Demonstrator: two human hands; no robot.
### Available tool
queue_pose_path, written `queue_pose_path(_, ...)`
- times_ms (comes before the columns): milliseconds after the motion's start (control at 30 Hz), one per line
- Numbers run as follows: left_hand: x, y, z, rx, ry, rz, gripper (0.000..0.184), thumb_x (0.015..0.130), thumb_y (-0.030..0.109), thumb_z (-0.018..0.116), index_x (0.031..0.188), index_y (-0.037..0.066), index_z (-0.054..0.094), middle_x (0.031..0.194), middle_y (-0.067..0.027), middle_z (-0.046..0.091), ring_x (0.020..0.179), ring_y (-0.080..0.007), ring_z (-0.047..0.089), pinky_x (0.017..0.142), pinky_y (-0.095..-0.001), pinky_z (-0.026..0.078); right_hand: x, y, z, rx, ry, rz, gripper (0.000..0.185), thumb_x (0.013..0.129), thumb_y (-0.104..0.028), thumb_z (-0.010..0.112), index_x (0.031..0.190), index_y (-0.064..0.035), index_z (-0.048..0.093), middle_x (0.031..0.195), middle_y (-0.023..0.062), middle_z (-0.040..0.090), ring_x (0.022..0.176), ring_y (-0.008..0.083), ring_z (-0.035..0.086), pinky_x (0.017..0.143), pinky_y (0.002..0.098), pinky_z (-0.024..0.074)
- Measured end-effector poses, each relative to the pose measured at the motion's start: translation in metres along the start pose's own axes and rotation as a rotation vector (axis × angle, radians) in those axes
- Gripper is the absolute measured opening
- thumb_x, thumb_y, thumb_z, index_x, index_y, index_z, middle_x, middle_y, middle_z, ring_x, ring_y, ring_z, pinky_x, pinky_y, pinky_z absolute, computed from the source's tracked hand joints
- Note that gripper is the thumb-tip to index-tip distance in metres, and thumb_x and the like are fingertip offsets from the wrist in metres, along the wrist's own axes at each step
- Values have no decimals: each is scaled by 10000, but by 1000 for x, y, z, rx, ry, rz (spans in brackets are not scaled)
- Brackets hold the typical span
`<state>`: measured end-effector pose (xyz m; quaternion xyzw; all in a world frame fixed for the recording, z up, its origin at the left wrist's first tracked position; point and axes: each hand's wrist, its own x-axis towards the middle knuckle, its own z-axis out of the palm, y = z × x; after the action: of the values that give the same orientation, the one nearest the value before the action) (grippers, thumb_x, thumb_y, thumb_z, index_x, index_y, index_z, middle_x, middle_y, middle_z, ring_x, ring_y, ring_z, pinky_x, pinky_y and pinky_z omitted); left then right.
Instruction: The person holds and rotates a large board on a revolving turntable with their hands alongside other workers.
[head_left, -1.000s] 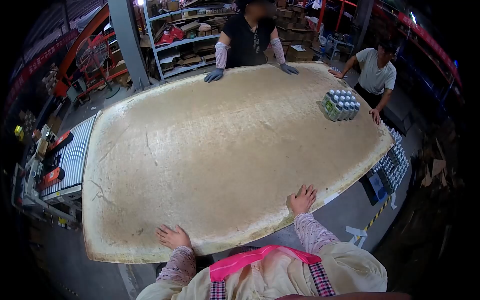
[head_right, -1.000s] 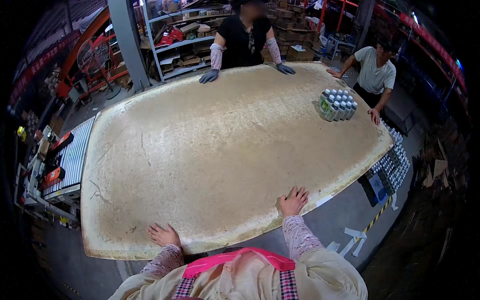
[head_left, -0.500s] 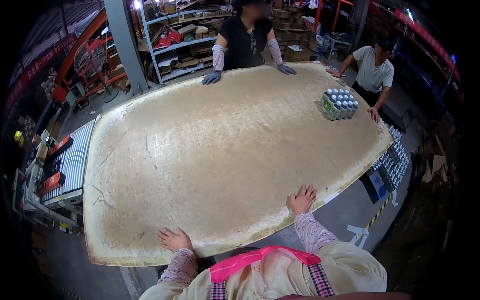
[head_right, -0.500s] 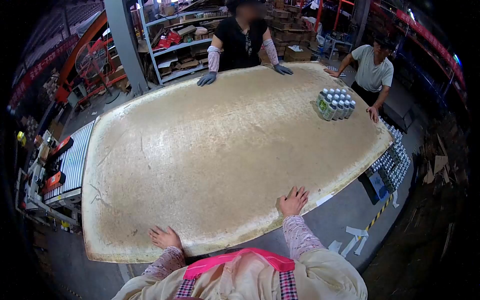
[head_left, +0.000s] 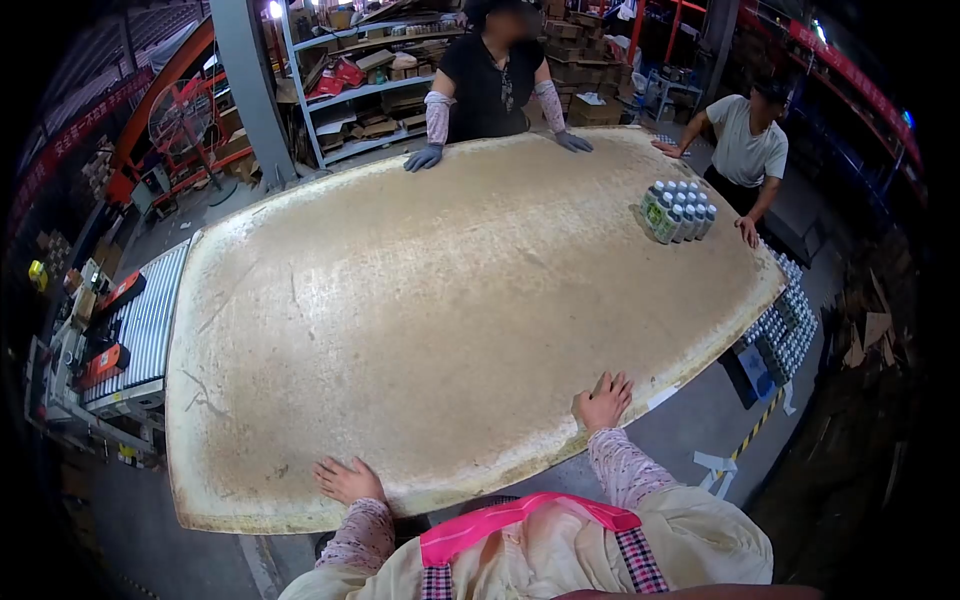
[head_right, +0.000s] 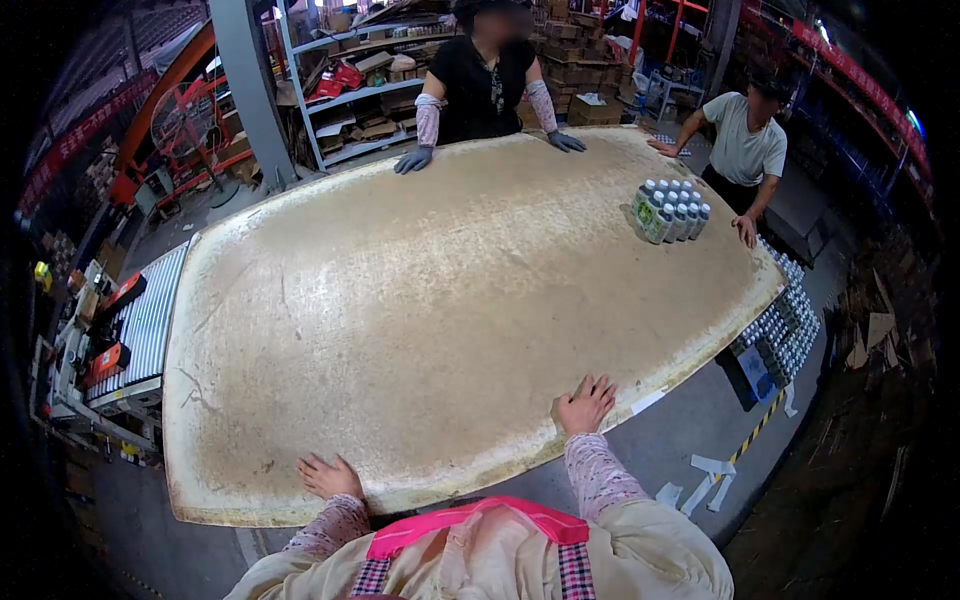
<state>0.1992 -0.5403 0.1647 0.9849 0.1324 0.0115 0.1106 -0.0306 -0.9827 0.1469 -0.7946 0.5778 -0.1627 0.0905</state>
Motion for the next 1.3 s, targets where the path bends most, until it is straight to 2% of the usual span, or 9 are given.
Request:
queue_pose_path(500,-1,-1,0,-19,20,16,723,954,385,594,1527,0,381,1649,-262,245,1541,-424,202,1236,-576,186,0,0,0,5,-9,4,768,783,-321,674,1485,-67,493,1614,269,310,1516,511,192,1236,606,179)
queue_pose_path(1300,1,-3,5,-8,19,11,748,947,395,613,1549,29,359,1655,-245,245,1548,-409,195,1241,-571,175,0,0,-1,2,-7,-5,766,783,-326,675,1483,-71,497,1609,275,312,1514,517,194,1233,610,188)
